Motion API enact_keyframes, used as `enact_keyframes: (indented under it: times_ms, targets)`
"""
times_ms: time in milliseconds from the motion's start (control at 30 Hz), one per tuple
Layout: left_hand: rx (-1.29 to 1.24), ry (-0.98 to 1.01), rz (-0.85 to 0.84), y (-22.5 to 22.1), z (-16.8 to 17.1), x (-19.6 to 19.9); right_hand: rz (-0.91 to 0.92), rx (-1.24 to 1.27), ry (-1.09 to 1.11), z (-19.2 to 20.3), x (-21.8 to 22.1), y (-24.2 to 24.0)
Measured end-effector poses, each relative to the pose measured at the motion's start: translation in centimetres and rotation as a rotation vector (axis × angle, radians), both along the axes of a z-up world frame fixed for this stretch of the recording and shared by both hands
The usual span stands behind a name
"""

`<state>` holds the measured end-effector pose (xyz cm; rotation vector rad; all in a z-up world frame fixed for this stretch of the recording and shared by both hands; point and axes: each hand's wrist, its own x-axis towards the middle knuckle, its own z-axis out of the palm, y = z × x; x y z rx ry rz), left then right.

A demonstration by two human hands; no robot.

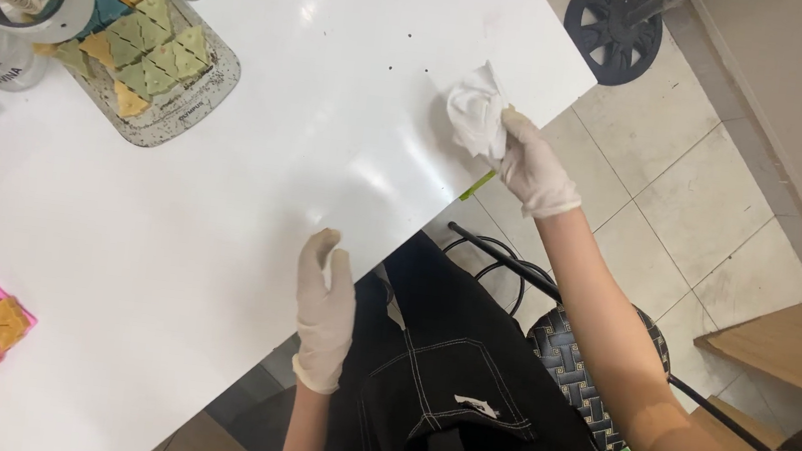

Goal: Wiping a white workshop table surface with a paper towel.

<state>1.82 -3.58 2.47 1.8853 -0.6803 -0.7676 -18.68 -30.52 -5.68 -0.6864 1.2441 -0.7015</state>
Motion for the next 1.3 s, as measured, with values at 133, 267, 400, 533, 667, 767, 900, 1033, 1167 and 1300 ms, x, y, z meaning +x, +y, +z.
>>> enact_keyframes:
  times_ms: [133,267,400,533,667,767,900,1033,1167,1300]
  targets:
    - [-0.091,0.514,-0.039,-5.0,3.2,-0.7,0.143,0.239,-0.516,6.2,2.5,3.9]
    - [-0.218,0.837,-0.049,-7.8,2.8,-1.1,0.224,0.343,-0.565,8.1,4.6,7.3]
    - [-0.215,0.742,0.064,-7.2,0.7,-1.0,0.252,0.307,-0.467,9.6,5.6,8.6]
    - [-0.209,0.514,0.115,-6.7,2.0,0.3,0.329,0.147,-0.31,9.5,6.0,8.8]
    - [-0.241,0.419,0.052,-6.5,3.1,1.6,0.372,0.064,-0.189,9.6,5.7,7.8]
    - [-0.307,0.562,0.027,-5.8,1.7,2.5,0.352,0.159,-0.181,11.9,6.0,7.2]
    - [-0.288,0.635,0.006,-6.0,2.9,3.5,0.342,0.16,-0.172,11.0,5.5,6.8]
    - [-0.152,0.642,-0.062,-6.2,3.8,4.4,0.344,0.064,-0.206,12.7,6.3,6.7]
    - [-0.114,0.819,-0.21,-7.8,12.4,5.6,0.35,-0.011,-0.138,15.0,7.3,6.5]
    - [-0.127,0.799,-0.285,-6.6,8.5,5.4,0.227,0.075,-0.207,14.2,6.7,7.2]
